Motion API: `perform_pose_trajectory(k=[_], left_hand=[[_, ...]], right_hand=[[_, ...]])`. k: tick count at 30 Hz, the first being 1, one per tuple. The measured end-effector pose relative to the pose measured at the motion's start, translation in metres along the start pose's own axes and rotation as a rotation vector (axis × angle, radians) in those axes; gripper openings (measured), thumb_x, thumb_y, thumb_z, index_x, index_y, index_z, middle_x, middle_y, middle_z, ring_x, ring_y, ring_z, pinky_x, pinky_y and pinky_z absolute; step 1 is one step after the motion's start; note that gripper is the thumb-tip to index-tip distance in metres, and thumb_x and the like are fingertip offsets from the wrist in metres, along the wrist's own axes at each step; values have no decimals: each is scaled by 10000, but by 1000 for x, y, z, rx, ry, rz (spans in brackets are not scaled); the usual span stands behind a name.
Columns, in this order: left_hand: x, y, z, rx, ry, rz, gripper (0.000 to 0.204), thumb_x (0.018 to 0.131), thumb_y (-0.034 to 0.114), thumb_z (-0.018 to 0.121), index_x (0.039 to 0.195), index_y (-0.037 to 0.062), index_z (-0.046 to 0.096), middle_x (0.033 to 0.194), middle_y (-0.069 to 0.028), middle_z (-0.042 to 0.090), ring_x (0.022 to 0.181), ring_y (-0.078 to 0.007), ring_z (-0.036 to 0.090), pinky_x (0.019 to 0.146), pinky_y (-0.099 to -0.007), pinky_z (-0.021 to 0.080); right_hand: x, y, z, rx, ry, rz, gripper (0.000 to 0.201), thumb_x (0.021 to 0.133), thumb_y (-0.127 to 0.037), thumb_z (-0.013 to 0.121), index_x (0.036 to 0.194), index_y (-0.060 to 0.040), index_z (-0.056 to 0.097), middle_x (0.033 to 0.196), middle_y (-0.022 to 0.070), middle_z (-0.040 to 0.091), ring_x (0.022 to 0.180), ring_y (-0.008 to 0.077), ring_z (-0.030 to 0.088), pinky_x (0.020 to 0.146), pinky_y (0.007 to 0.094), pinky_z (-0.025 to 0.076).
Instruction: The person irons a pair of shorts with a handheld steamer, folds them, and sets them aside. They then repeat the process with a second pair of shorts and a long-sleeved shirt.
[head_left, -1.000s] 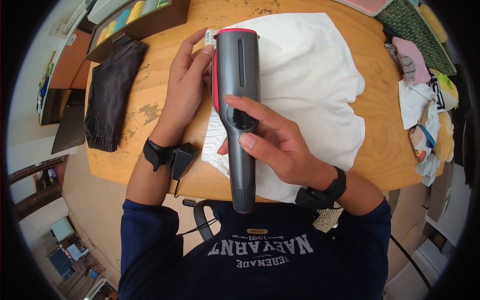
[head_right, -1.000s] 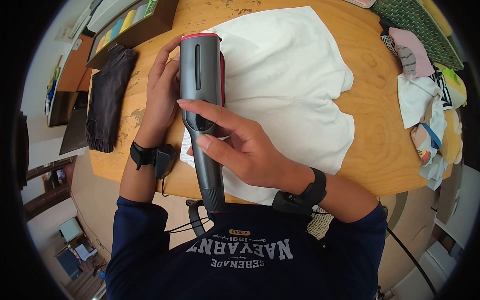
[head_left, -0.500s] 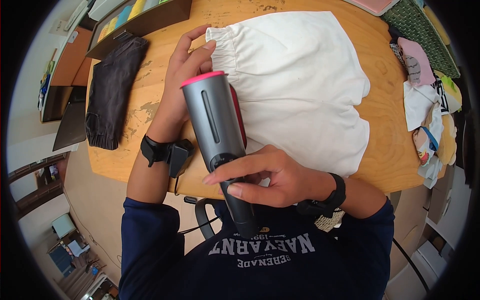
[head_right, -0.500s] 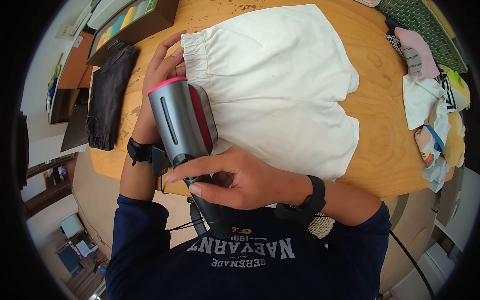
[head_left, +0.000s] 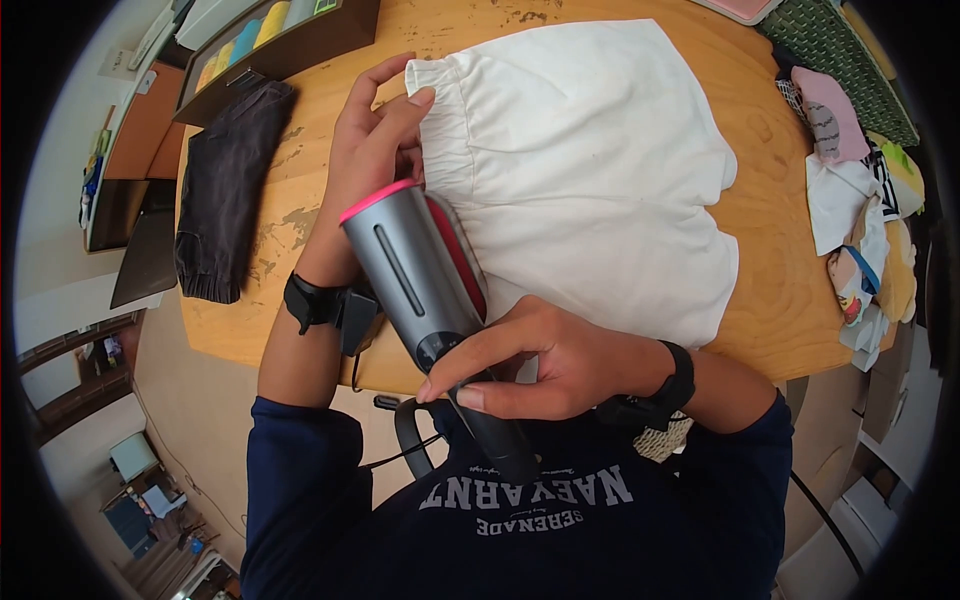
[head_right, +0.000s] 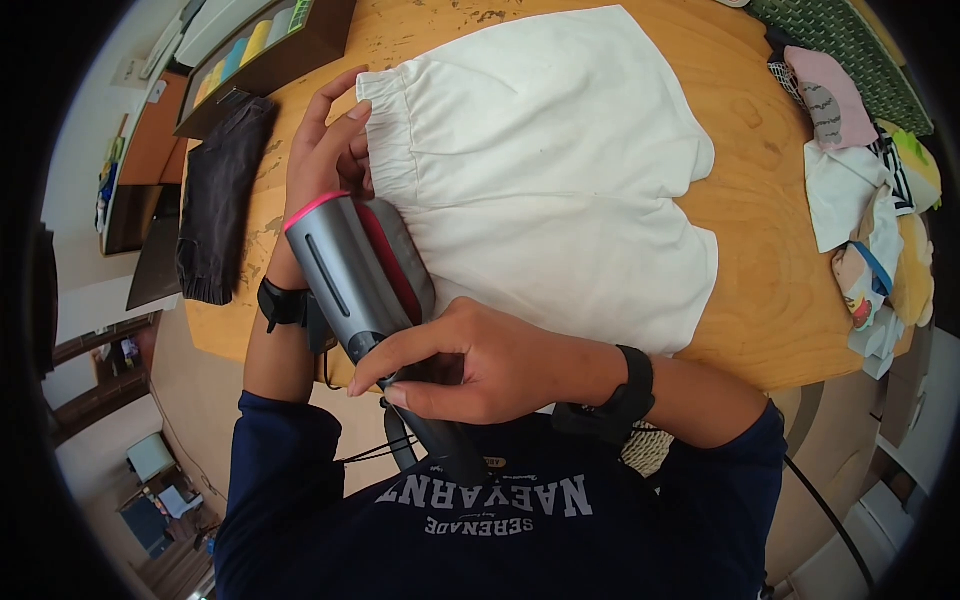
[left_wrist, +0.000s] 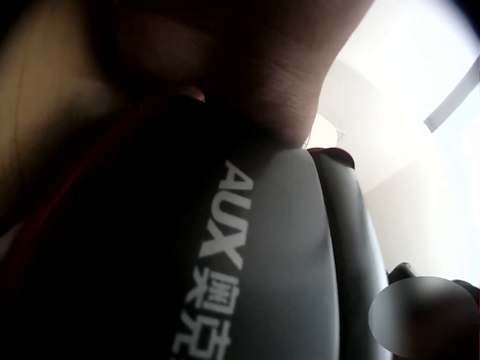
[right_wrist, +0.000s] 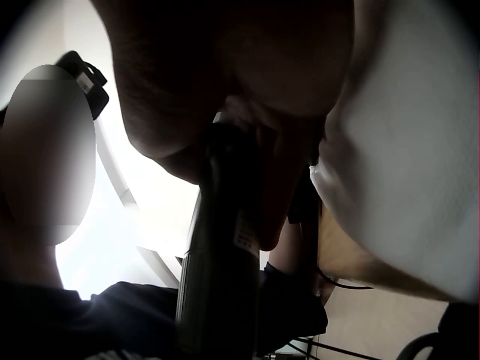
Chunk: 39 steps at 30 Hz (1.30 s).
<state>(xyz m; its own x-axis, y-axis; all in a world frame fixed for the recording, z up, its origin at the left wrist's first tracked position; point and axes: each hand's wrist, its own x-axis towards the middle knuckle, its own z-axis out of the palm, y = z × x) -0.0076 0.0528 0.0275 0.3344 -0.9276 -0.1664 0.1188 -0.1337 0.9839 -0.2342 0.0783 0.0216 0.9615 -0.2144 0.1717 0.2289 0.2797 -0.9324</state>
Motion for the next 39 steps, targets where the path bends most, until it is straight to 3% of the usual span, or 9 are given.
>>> perform_pose_trajectory(k=[1, 3, 6, 39], left_hand=[[0, -2, 0, 0, 20, -23, 536, 949, 210, 699, 1404, 31, 479, 674, 28, 547, 519, -52, 483, 489, -226, 392], [3, -5, -1, -27, 6, 12, 541, 942, 201, 710, 1400, 26, 481, 679, 26, 550, 529, -56, 492, 493, -228, 397], [7, -10, -3, -66, -13, 47, 548, 929, 180, 728, 1391, 14, 485, 694, 21, 563, 549, -62, 511, 503, -233, 409], [6, -5, -3, -75, -61, 11, 477, 946, 176, 713, 1360, 33, 523, 829, -10, 664, 606, -58, 551, 524, -228, 424]], right_hand=[[0, -2, -1, 1, 0, 0, 278, 957, -85, 624, 1219, -104, 715, 929, 91, 760, 772, 143, 716, 752, 287, 572], [1, -7, -2, 23, -69, 32, 231, 956, -64, 637, 1164, -62, 737, 853, 74, 756, 672, 152, 703, 637, 280, 543], [1, -4, -2, 72, -81, 27, 224, 960, -69, 634, 1159, -65, 737, 812, 64, 745, 640, 144, 684, 607, 280, 525], [1, -14, -18, 16, -146, 122, 242, 987, -112, 600, 1194, -60, 713, 863, 54, 738, 693, 119, 660, 653, 275, 492]])
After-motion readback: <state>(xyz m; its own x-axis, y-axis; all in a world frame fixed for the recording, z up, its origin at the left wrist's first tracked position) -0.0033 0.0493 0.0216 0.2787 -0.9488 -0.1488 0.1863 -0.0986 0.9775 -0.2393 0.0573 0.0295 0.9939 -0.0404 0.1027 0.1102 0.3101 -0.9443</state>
